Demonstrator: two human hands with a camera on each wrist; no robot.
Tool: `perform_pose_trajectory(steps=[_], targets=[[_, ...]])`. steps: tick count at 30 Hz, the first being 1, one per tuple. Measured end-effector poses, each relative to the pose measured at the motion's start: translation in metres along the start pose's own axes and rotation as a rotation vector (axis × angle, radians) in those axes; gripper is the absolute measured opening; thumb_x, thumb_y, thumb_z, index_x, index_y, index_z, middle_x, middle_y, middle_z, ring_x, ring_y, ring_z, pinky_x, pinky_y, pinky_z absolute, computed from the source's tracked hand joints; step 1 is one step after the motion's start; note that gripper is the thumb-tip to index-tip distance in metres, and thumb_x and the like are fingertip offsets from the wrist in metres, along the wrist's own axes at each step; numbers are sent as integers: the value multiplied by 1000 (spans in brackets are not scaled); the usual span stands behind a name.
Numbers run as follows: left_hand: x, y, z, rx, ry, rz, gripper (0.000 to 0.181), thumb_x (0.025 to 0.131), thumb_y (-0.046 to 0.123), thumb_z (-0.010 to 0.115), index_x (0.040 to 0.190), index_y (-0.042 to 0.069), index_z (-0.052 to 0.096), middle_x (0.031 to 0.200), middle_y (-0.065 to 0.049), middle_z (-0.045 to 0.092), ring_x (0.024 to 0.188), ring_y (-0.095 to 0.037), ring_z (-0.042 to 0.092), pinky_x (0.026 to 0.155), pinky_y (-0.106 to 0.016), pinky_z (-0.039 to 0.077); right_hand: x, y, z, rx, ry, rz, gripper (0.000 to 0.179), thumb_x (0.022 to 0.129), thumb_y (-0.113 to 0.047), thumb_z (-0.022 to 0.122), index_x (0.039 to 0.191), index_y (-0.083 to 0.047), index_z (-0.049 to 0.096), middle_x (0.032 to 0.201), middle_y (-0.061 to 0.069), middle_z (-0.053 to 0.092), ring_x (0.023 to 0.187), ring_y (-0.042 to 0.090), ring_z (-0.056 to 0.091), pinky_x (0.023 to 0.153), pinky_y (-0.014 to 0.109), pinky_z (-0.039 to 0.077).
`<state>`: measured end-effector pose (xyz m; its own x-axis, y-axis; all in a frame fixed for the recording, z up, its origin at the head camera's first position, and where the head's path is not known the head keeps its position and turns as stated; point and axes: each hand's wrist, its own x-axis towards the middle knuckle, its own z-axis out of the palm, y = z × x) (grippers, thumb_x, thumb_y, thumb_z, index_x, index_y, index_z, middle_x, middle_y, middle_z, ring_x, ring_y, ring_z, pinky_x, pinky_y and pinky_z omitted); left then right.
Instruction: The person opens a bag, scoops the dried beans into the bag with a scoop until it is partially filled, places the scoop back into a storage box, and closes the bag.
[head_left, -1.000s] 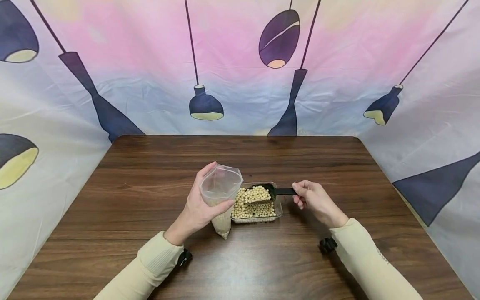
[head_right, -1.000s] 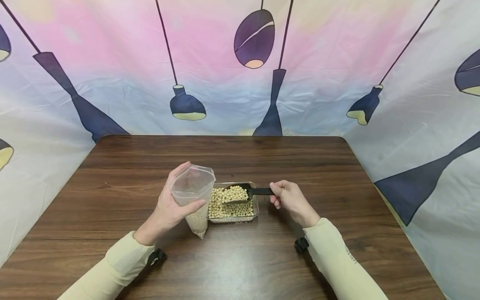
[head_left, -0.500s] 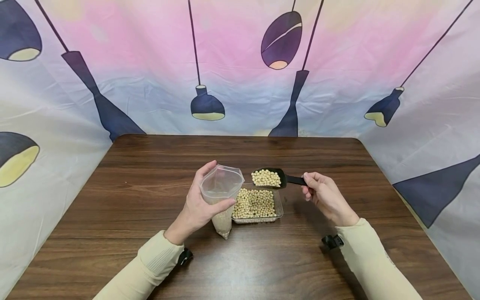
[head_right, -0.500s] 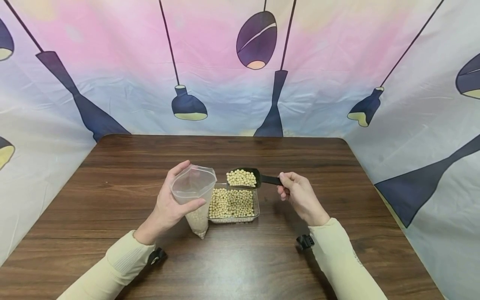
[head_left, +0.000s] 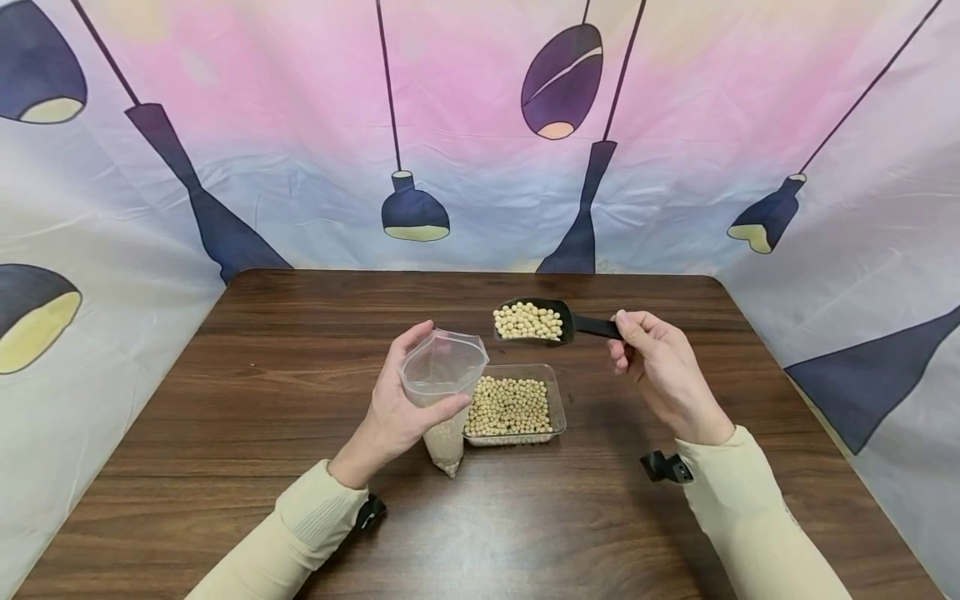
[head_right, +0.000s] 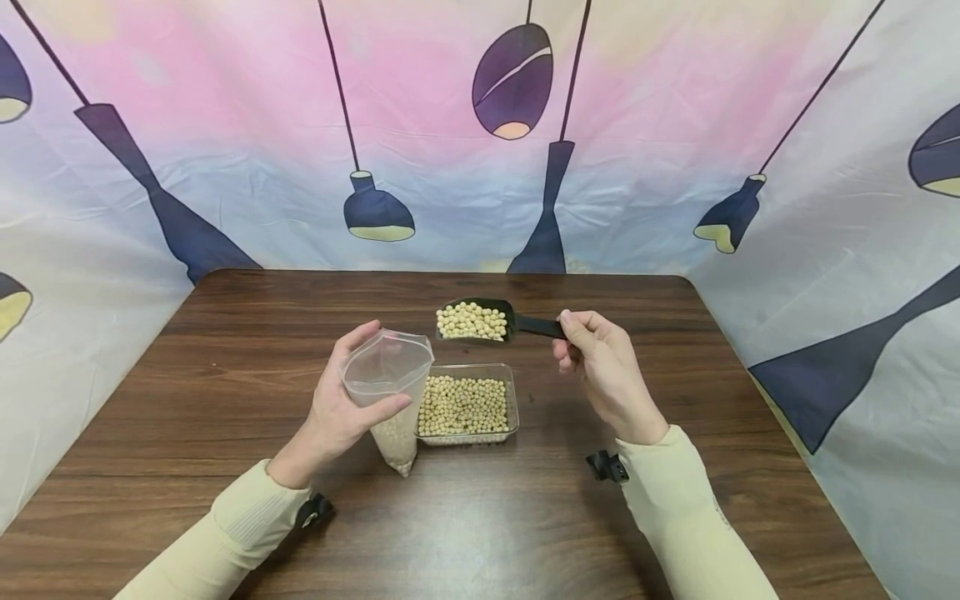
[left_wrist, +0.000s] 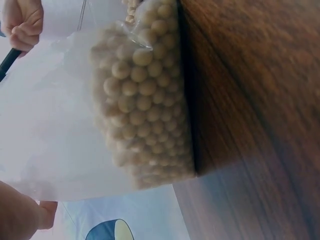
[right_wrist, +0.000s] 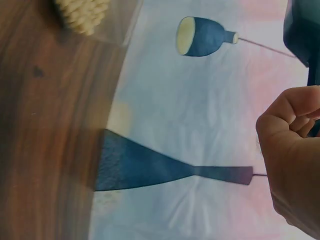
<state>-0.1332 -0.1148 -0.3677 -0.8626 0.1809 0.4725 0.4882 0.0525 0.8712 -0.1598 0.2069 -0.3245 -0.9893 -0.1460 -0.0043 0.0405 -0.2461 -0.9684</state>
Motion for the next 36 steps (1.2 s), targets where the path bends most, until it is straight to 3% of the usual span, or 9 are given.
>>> perform_pose_trajectory(steps=[4,11,16,22,28,36], targets=[[1,6,0,5,-9,20,88,67,-16,78,141,-10,29,131,-28,49,115,-45,50,92,-52,45,1,-4,11,-19,11,-36,23,98,-28,59,99,-5,56,69,0,58,59,9,52,53,18,43],[0,-15,-2,-5,-9,12,93,69,-10,81,146,8,32,135,-14,51,118,-32,52,94,-46,46,3,-8,29,-66,26,-92,23,98,-28,59,101,-6,57,68,0,59,59,10,53,53,19,44],[-1,-20,-3,-3,-12,27,90,71,-5,82,146,11,33,134,-11,52,118,-30,52,94,-45,46,4,-11,37,-79,13,-145,22,98,-25,59,100,-4,56,66,1,60,58,11,53,54,20,45],[-1,-18,-2,-15,-16,23,91,71,-8,81,146,11,33,136,-12,50,119,-30,51,95,-44,45,5,-15,44,-82,-2,-204,21,99,-20,58,100,0,55,64,2,61,57,11,54,56,22,47],[-2,-18,-3,0,-8,-31,94,70,-7,82,147,6,30,137,-9,49,120,-26,50,95,-36,45,7,-16,47,-110,11,-239,21,99,-18,58,100,3,54,62,2,61,55,10,54,55,21,48],[-1,16,1,4,-6,-59,84,72,-12,77,142,-6,30,133,-17,50,118,-31,51,95,-33,46,8,-20,50,-203,40,-285,20,98,-19,59,99,1,56,61,2,62,55,10,56,57,22,49]])
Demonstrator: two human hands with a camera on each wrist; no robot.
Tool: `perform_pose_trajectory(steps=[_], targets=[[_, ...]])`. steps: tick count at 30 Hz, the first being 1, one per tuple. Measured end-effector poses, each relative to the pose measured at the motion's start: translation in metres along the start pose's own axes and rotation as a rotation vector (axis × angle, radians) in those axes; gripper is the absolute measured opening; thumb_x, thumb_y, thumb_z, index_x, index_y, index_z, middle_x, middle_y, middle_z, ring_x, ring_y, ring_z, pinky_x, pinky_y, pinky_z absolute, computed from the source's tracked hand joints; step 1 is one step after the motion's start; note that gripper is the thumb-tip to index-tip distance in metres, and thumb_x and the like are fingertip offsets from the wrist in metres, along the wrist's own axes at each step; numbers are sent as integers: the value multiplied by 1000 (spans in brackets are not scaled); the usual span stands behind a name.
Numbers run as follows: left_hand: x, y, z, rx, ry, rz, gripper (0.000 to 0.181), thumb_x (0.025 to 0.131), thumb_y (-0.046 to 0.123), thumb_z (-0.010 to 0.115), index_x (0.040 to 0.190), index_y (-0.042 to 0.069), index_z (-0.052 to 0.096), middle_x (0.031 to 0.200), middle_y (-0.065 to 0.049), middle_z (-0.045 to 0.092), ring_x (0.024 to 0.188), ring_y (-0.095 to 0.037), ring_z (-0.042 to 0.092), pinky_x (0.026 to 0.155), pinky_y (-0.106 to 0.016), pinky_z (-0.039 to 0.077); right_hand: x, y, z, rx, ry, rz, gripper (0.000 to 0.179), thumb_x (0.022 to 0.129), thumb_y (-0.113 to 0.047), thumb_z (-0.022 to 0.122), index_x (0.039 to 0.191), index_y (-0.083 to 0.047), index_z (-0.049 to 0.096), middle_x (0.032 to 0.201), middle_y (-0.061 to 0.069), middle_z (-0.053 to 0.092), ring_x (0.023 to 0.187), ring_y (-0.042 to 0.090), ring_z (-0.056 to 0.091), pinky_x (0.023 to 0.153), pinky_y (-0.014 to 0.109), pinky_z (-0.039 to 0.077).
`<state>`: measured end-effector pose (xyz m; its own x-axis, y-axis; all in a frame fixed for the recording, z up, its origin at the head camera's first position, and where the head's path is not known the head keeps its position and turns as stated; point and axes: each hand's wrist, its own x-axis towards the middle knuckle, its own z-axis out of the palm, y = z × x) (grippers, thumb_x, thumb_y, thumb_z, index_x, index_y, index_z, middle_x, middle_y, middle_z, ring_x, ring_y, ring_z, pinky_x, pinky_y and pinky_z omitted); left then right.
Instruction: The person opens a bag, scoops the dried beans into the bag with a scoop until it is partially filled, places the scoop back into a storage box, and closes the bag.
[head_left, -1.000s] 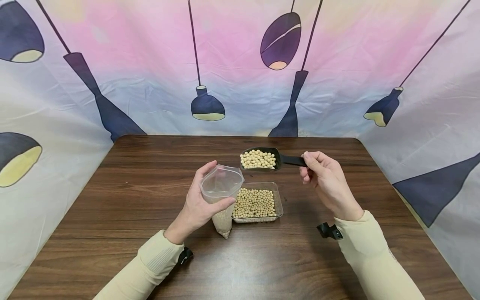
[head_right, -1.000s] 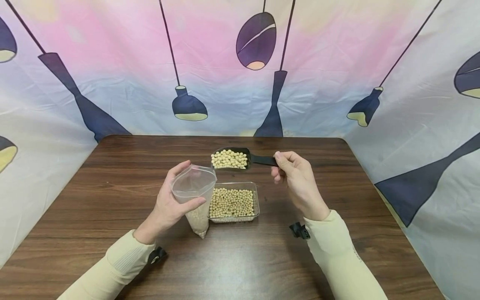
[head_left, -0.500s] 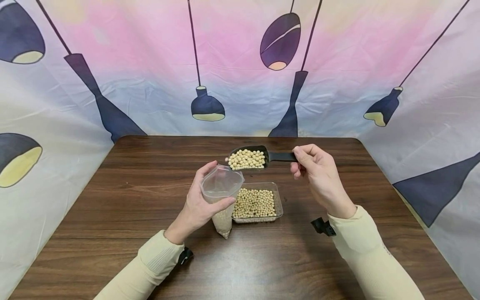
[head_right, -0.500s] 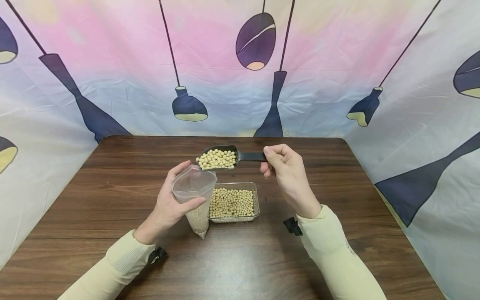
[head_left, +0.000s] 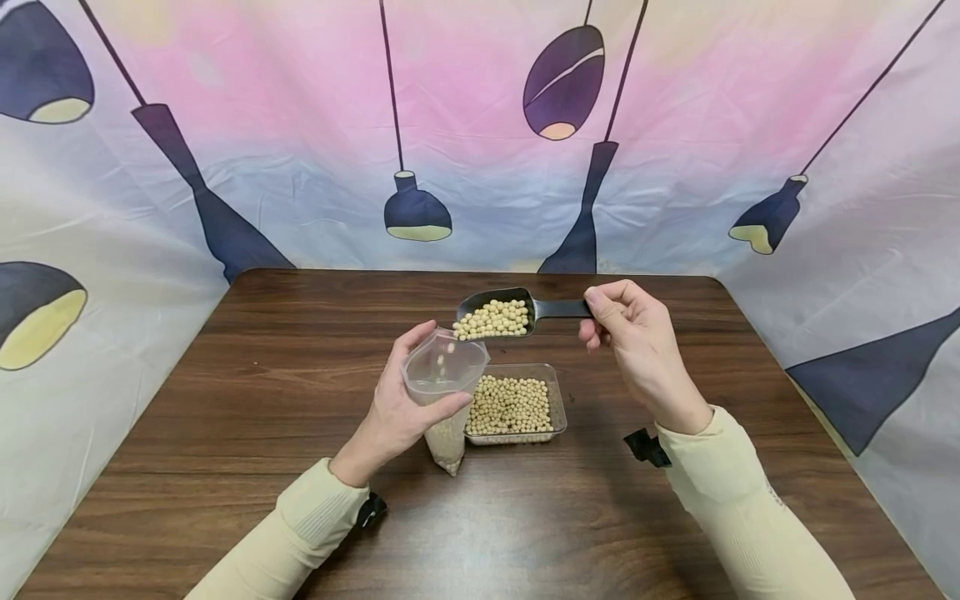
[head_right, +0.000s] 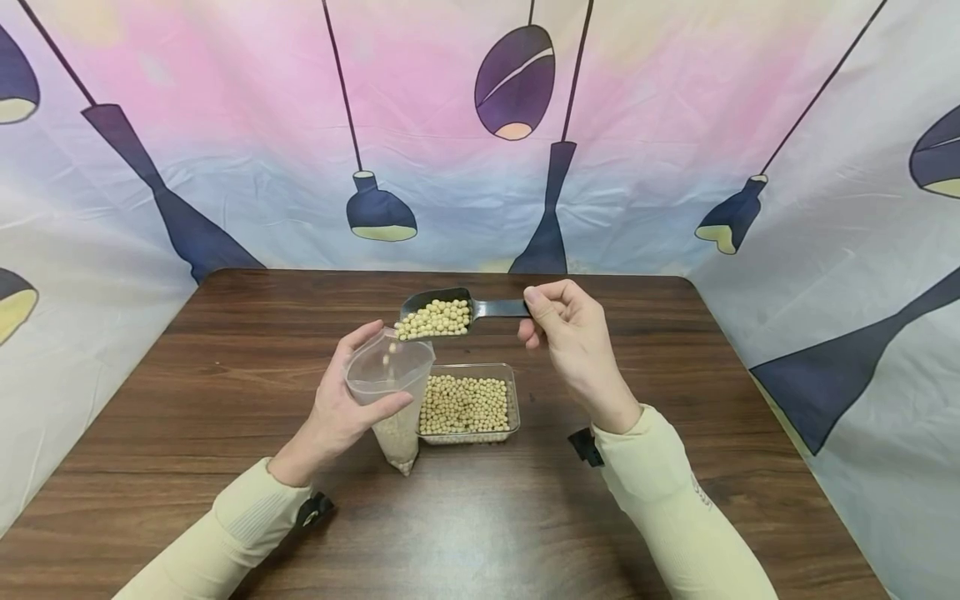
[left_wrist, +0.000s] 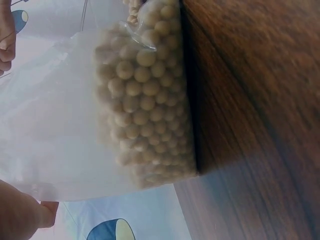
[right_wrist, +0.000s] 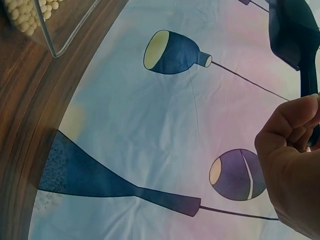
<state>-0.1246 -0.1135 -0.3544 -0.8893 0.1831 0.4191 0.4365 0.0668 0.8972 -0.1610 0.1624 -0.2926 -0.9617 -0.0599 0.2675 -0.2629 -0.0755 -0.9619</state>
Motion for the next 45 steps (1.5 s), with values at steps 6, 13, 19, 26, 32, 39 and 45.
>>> perform_pose_trajectory(steps=[6,13,19,26,32,39,45], targets=[[0,1,0,4,-1,1,84,72,-12,77,142,-5,31,134,-21,49,118,-32,51,96,-39,45,1,-1,1,-28,9,-24,15,98,-18,59,97,-3,58,60,1,63,54,10,57,57,22,50],[1,1,1,24,6,-2,86,71,-11,78,142,-7,30,134,-21,49,118,-34,50,96,-45,44,1,-2,2,-29,19,-68,15,98,-15,59,96,0,57,59,2,62,53,10,56,55,22,50],[1,-7,1,13,7,12,87,71,-12,78,143,-5,30,133,-20,50,118,-32,51,97,-38,45,2,-4,2,-26,23,-81,16,98,-15,60,96,1,57,60,2,62,53,10,57,55,22,50],[2,-31,-2,-18,13,14,90,71,-9,80,146,4,31,136,-9,50,120,-24,50,98,-32,44,3,-6,1,-52,27,-110,21,97,-15,61,98,5,55,60,2,62,54,10,57,55,22,50],[1,-33,-2,-13,17,13,90,72,-6,81,146,7,32,136,-7,50,121,-23,50,98,-33,44,2,-8,2,-81,26,-127,22,97,-16,60,98,6,55,60,3,62,53,11,56,55,23,50],[1,-10,0,-9,12,-4,86,71,-12,78,143,-2,31,135,-17,50,119,-30,50,96,-33,45,1,-10,3,-115,30,-133,19,98,-16,60,98,3,56,60,2,62,53,11,56,56,24,50],[0,-9,0,3,12,-3,87,72,-10,79,144,-3,31,135,-16,50,119,-28,50,97,-34,45,2,-12,3,-121,32,-147,17,98,-15,60,97,2,56,60,3,63,53,11,57,55,24,50]])
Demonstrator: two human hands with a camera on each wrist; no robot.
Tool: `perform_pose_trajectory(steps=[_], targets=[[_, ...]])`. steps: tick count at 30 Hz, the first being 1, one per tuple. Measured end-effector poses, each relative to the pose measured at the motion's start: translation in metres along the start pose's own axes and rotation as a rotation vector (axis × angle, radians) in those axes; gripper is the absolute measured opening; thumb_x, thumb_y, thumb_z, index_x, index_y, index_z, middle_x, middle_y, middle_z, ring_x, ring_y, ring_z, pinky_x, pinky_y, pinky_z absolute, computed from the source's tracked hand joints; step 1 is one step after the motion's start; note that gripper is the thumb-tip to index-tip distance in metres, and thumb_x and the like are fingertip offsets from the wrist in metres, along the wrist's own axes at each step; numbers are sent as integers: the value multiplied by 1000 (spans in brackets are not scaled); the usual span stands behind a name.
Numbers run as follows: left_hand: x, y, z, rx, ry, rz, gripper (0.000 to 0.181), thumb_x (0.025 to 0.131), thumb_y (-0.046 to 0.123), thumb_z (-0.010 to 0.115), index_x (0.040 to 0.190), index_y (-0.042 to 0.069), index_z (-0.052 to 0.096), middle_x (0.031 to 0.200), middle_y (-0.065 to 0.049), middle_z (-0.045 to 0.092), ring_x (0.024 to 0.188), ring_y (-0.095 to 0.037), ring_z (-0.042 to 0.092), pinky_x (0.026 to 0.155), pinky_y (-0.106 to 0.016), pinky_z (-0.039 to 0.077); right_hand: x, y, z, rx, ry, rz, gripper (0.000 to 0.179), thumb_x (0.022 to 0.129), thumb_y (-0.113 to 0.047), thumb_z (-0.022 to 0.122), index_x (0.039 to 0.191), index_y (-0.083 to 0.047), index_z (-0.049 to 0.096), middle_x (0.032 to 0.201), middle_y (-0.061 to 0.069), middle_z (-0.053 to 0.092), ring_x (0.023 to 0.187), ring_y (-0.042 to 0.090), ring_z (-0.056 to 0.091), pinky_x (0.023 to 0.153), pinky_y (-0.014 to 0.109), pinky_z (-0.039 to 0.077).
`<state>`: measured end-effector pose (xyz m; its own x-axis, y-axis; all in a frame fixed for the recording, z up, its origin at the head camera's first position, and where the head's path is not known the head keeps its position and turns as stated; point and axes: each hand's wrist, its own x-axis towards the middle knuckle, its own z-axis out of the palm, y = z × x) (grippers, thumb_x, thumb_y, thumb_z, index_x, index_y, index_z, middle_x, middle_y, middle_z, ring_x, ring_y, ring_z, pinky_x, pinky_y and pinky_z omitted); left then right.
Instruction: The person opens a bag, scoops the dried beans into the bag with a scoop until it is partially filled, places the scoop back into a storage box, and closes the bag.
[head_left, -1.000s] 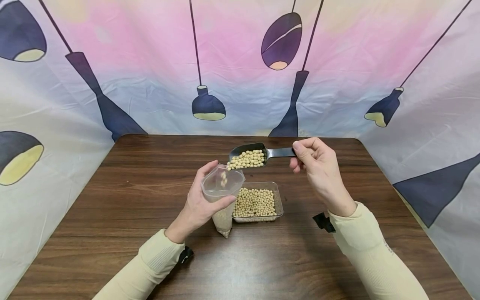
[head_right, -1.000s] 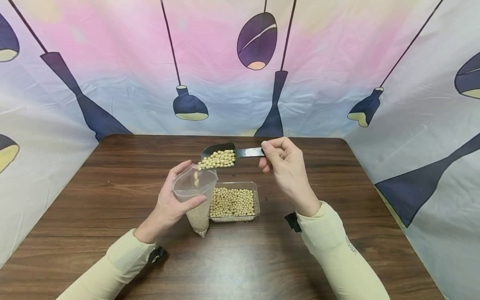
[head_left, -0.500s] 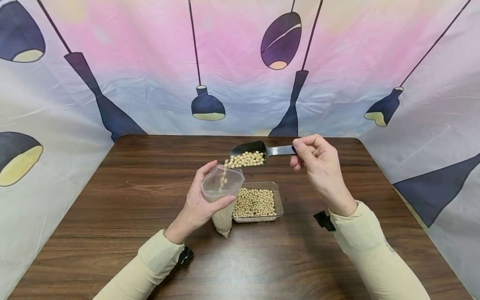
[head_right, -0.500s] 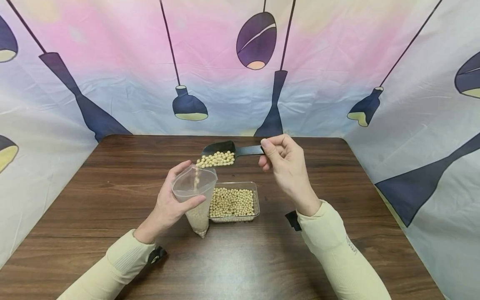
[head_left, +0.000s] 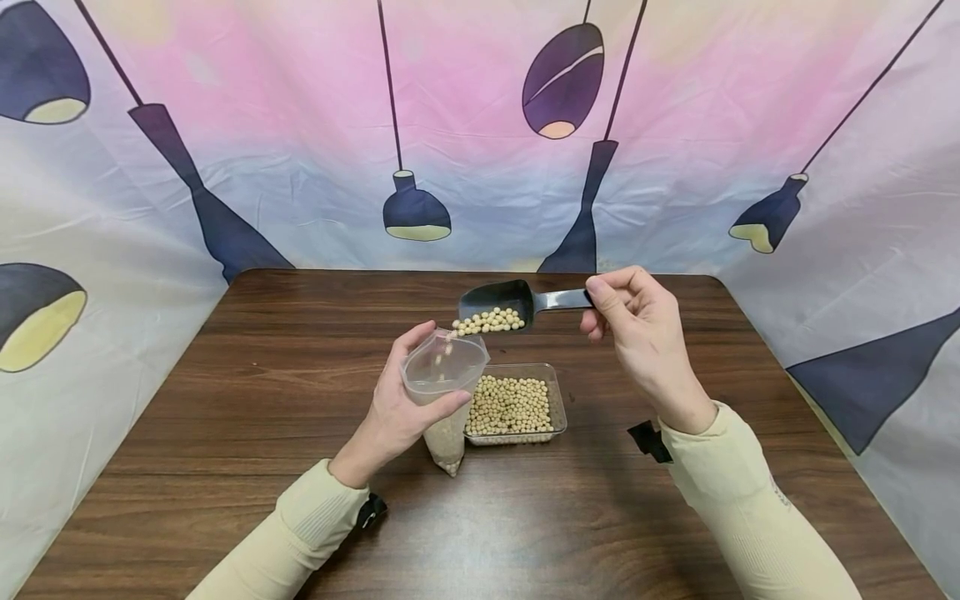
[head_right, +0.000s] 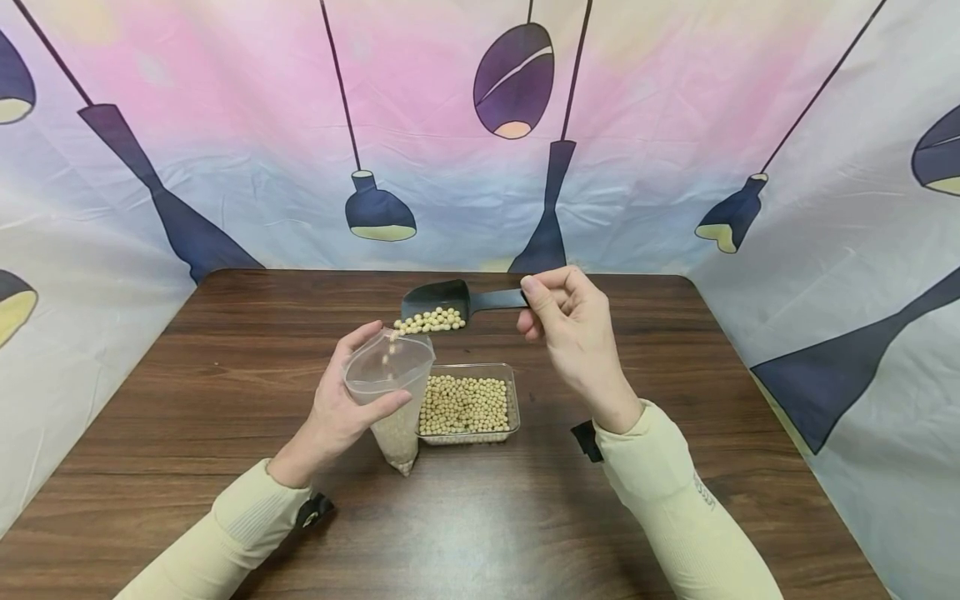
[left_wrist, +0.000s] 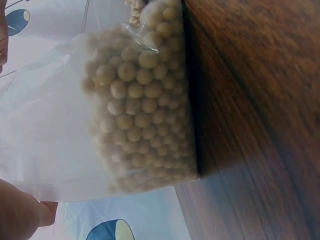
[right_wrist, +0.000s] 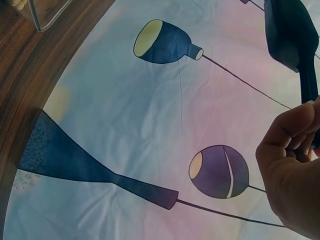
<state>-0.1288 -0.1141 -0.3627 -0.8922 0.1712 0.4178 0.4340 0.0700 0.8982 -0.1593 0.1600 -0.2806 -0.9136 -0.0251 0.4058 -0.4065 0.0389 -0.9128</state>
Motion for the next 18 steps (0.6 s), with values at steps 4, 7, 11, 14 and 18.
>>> perform_pose_trajectory(steps=[4,7,11,14,18], targets=[[0,-14,-1,-7,0,-2,90,72,-8,81,146,6,31,136,-10,51,120,-24,50,98,-35,44,1,-1,0,-15,-4,-11,15,97,-13,60,96,2,56,60,3,63,53,10,57,55,23,50],[1,-21,-2,-15,-4,10,90,72,-6,81,146,9,32,136,-8,51,120,-24,50,98,-36,44,0,-1,1,-33,-6,-23,14,97,-11,60,96,3,56,60,3,63,53,10,57,54,22,50],[1,-22,-2,-16,-3,14,90,72,-7,81,146,7,31,136,-8,50,121,-25,49,98,-39,43,0,-1,2,-55,-11,-30,15,97,-11,60,96,3,57,61,3,63,54,10,58,54,23,51],[1,-23,-2,-10,-3,7,90,72,-6,81,146,6,31,136,-7,50,122,-23,49,98,-36,43,-1,-1,3,-64,-15,-30,16,97,-12,60,96,4,57,61,4,63,54,12,59,54,23,51],[1,-22,-3,1,-4,15,89,73,-3,81,146,10,32,136,-6,50,122,-22,49,98,-33,43,-2,-3,4,-80,-17,-41,17,97,-12,61,97,5,57,61,5,63,54,15,59,55,24,51]])
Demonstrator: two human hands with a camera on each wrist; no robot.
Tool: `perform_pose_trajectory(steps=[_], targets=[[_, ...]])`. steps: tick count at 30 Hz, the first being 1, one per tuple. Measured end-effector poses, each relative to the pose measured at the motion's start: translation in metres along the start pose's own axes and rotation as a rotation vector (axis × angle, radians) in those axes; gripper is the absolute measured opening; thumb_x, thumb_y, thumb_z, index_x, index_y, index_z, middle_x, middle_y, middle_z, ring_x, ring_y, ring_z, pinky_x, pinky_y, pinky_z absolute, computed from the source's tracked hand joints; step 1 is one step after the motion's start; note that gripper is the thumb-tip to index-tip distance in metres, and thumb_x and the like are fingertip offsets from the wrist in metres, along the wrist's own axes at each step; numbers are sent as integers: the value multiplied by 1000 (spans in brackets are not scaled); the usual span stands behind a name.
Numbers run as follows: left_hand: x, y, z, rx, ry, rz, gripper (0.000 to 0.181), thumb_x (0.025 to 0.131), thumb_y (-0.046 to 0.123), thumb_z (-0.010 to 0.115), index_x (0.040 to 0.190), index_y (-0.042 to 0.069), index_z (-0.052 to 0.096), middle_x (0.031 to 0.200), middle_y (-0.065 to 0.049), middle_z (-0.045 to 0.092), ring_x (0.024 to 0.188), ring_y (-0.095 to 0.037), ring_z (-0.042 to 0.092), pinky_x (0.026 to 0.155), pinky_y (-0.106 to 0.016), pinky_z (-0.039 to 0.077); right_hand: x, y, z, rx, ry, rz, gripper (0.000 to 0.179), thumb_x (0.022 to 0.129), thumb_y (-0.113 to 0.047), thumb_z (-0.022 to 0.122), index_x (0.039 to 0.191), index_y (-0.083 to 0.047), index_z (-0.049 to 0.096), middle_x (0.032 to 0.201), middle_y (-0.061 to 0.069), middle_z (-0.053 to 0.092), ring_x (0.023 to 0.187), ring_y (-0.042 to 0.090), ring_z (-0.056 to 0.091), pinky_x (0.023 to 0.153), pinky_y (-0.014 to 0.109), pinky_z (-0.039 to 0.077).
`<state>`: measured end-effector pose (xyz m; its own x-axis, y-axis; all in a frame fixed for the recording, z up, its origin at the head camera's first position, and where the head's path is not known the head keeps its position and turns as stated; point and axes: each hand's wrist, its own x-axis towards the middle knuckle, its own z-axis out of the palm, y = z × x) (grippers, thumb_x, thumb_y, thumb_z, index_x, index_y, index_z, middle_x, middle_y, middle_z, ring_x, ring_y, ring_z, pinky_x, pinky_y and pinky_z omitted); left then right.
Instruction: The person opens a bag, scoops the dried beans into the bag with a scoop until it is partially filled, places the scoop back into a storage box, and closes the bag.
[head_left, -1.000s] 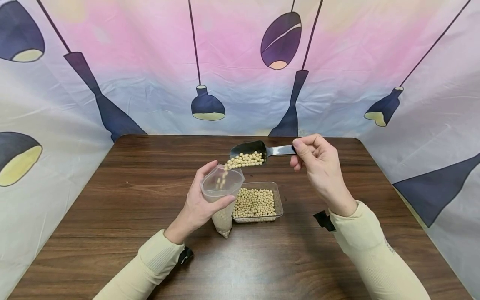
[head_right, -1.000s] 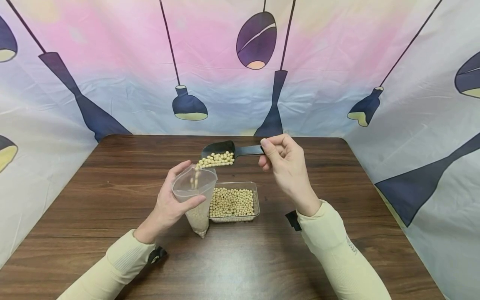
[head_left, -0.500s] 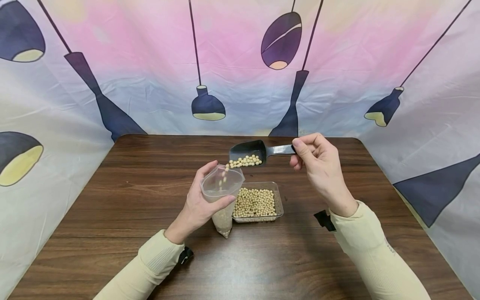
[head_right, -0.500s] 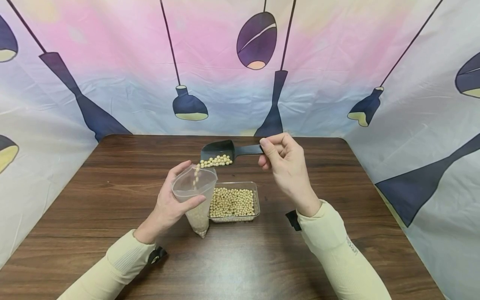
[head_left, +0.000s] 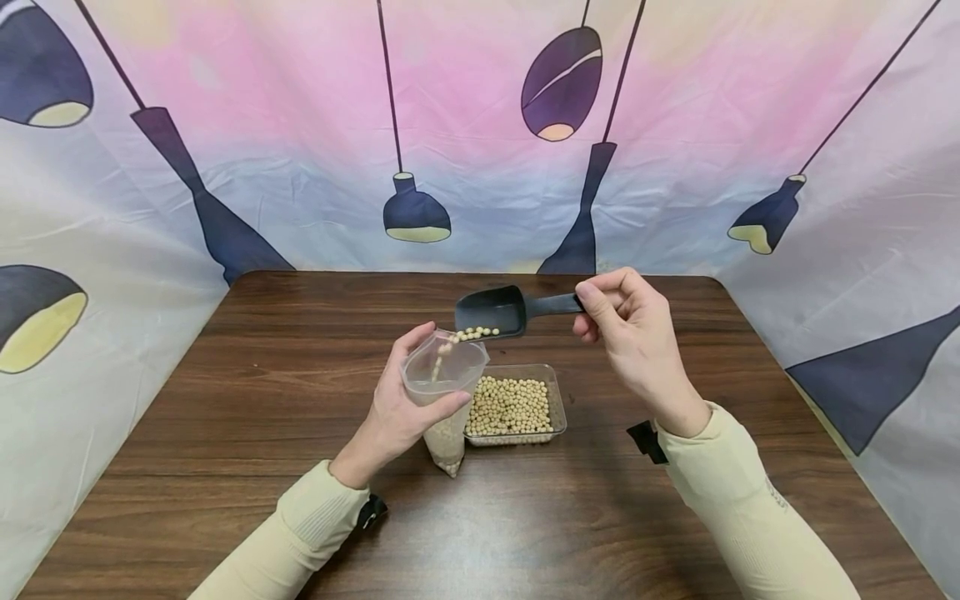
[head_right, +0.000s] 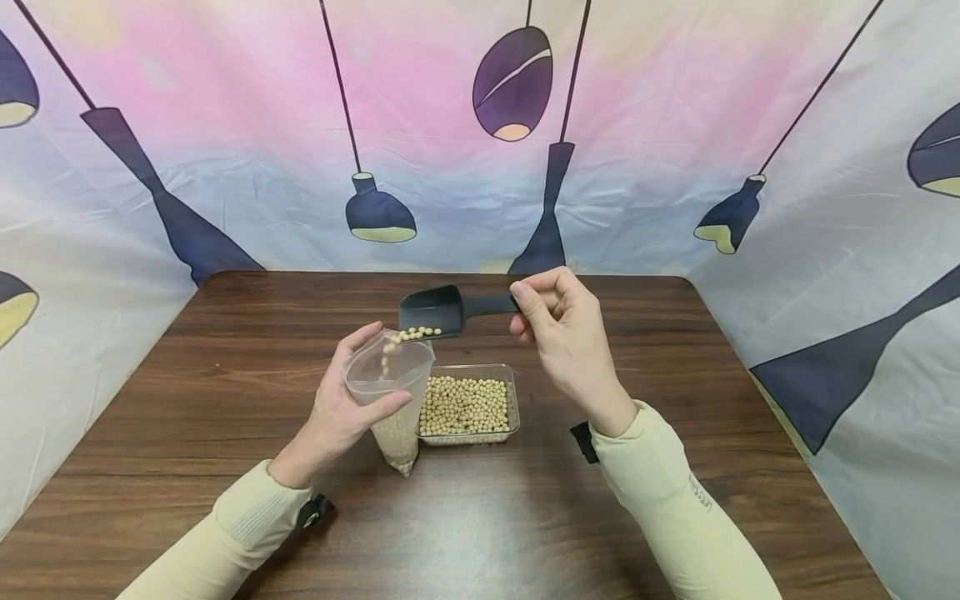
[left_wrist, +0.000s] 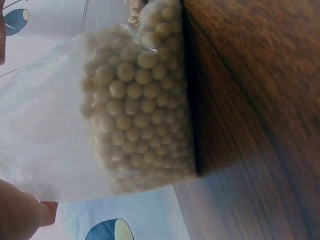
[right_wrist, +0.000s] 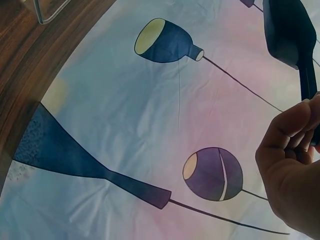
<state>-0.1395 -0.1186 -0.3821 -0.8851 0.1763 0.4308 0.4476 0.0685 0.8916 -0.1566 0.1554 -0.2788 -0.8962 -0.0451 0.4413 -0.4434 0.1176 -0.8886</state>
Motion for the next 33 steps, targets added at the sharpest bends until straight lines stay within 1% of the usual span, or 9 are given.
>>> perform_pose_trajectory(steps=[6,10,13,16,19,22,27,29,33], targets=[[0,-1,0,3,-2,-5,90,73,-3,82,146,16,33,136,-5,50,121,-22,50,96,-33,44,-3,-3,2,-59,-10,-43,16,96,-12,62,98,3,58,63,9,63,57,16,61,57,26,53],[0,0,1,2,-2,-38,95,70,-7,83,147,12,31,134,-12,52,118,-28,52,95,-40,45,-8,-5,6,-138,-20,-87,14,96,-13,63,99,1,59,66,10,64,61,15,62,60,26,53],[0,10,2,27,2,-74,95,68,-7,83,146,4,31,130,-18,54,117,-34,52,95,-40,44,-11,-12,7,-212,-28,-113,13,95,-14,64,100,-3,60,69,7,65,64,14,63,58,25,50],[1,21,4,58,-2,-110,89,69,-4,84,144,1,35,127,-20,56,114,-36,54,92,-34,46,-13,-24,0,-294,-14,-154,13,94,-12,64,104,-4,61,71,4,63,62,14,57,53,23,43],[1,26,4,73,-7,-99,80,70,-4,83,139,-1,41,124,-21,57,110,-39,55,89,-30,48,-13,-37,-12,-381,4,-187,14,95,-9,63,108,-4,60,73,2,60,60,15,51,53,23,38],[2,28,5,67,-2,-82,74,71,-5,82,135,-3,44,121,-23,58,108,-41,56,87,-29,49,-17,-41,-20,-498,-13,-186,13,97,-11,60,108,-6,59,70,0,55,57,15,46,53,24,35],[2,24,4,54,2,-89,70,72,-5,81,132,-4,45,120,-23,58,108,-39,55,88,-30,48,-28,-20,-12,-702,-86,-126,7,97,-14,59,102,-10,59,61,-2,48,48,12,40,45,26,34],[2,17,3,53,-4,-92,70,72,-4,81,133,-1,46,121,-21,58,109,-38,56,88,-32,48,-33,-8,-5,-770,-109,-112,5,97,-13,58,101,-9,58,60,-3,50,46,11,42,43,27,36],[1,1,2,61,-12,-96,73,72,0,84,135,8,47,122,-13,58,109,-30,56,89,-34,48,-43,13,8,-911,-140,-165,6,96,-11,57,100,-7,55,65,1,56,48,13,47,45,31,40]])
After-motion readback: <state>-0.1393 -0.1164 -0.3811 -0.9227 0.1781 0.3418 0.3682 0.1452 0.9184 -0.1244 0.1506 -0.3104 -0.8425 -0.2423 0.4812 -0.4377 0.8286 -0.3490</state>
